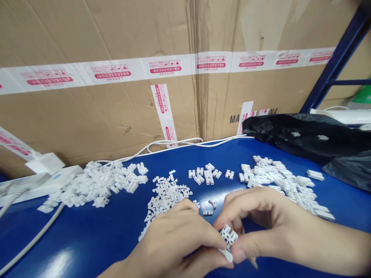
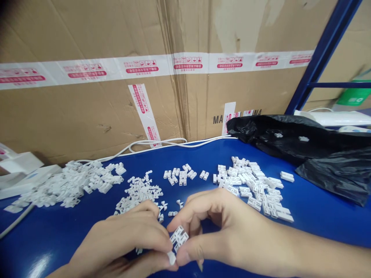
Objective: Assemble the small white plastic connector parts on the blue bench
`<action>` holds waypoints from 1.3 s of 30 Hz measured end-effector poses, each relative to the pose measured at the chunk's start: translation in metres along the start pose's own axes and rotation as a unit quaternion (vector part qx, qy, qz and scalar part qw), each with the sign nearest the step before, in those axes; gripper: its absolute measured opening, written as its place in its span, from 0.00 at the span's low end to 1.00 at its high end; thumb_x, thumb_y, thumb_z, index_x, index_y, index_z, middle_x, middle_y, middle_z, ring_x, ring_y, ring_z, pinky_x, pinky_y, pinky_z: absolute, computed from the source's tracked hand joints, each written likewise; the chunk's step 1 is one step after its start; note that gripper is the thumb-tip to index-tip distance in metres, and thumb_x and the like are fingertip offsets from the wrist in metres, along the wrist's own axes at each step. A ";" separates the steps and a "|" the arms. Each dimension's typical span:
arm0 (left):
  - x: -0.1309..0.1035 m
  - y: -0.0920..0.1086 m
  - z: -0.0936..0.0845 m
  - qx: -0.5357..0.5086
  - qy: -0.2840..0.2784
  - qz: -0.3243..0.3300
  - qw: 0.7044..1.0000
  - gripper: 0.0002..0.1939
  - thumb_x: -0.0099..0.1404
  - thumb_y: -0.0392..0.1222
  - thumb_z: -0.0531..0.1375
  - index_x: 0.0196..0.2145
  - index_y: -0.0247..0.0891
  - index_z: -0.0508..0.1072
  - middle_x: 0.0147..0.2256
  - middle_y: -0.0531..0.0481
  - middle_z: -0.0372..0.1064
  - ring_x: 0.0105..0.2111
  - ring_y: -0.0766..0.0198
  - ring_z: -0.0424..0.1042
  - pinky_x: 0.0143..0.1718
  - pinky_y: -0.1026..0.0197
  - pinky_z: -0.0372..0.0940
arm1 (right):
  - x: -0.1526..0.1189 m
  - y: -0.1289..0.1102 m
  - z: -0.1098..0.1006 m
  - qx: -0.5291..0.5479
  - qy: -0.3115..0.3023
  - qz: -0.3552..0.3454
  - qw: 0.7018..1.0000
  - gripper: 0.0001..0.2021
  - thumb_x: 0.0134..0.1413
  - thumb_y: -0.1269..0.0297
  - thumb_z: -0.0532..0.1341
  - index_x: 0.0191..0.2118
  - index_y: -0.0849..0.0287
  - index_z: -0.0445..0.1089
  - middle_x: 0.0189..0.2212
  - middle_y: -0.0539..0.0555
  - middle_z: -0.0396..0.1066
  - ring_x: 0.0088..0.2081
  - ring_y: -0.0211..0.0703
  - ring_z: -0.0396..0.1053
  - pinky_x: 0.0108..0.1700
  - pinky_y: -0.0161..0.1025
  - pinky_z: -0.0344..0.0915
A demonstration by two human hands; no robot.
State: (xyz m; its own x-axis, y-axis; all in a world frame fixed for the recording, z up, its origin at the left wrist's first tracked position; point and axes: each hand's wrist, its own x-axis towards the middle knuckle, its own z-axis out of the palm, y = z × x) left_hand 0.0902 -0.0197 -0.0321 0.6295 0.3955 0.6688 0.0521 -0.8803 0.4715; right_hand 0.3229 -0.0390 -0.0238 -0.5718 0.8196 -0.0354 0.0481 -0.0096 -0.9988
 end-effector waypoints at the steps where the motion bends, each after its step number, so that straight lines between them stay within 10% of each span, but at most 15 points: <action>1: -0.001 0.000 0.002 0.008 -0.001 0.008 1.000 0.06 0.64 0.30 0.67 0.36 0.36 0.74 0.28 0.53 0.78 0.25 0.69 0.73 0.35 0.61 0.67 | 0.000 -0.002 0.001 -0.024 0.006 -0.002 1.000 0.12 0.53 0.60 0.73 0.43 0.57 0.81 0.31 0.50 0.74 0.30 0.34 0.72 0.32 0.30 0.70; 17: 0.003 0.002 0.002 0.136 -0.003 0.045 0.990 0.08 0.66 0.26 0.60 0.37 0.37 0.73 0.29 0.53 0.76 0.26 0.68 0.72 0.38 0.59 0.66 | -0.008 -0.007 0.013 -0.286 0.117 -0.120 0.944 0.08 0.61 0.58 0.66 0.37 0.56 0.79 0.31 0.53 0.76 0.33 0.41 0.73 0.36 0.35 0.71; 25: 0.003 0.003 0.003 0.117 -0.015 0.039 0.992 0.12 0.69 0.25 0.59 0.47 0.35 0.73 0.33 0.49 0.78 0.29 0.67 0.72 0.38 0.59 0.66 | -0.007 -0.004 0.009 -0.294 0.097 -0.119 0.943 0.07 0.63 0.61 0.64 0.35 0.57 0.75 0.28 0.49 0.73 0.31 0.36 0.69 0.35 0.32 0.67; 39: 0.004 0.004 -0.003 0.157 0.022 -0.001 0.987 0.05 0.67 0.31 0.64 0.34 0.39 0.74 0.34 0.52 0.77 0.31 0.66 0.74 0.37 0.62 0.68 | -0.007 -0.012 0.006 -0.245 0.066 -0.079 0.964 0.10 0.62 0.56 0.67 0.42 0.55 0.81 0.28 0.51 0.77 0.29 0.38 0.74 0.35 0.33 0.71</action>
State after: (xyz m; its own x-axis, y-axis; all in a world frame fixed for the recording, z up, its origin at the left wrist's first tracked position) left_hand 0.0911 -0.0210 -0.0259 0.5948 0.4024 0.6959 0.2950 -0.9146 0.2767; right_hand 0.3209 -0.0478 -0.0114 -0.4962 0.8546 0.1531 0.3677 0.3666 -0.8547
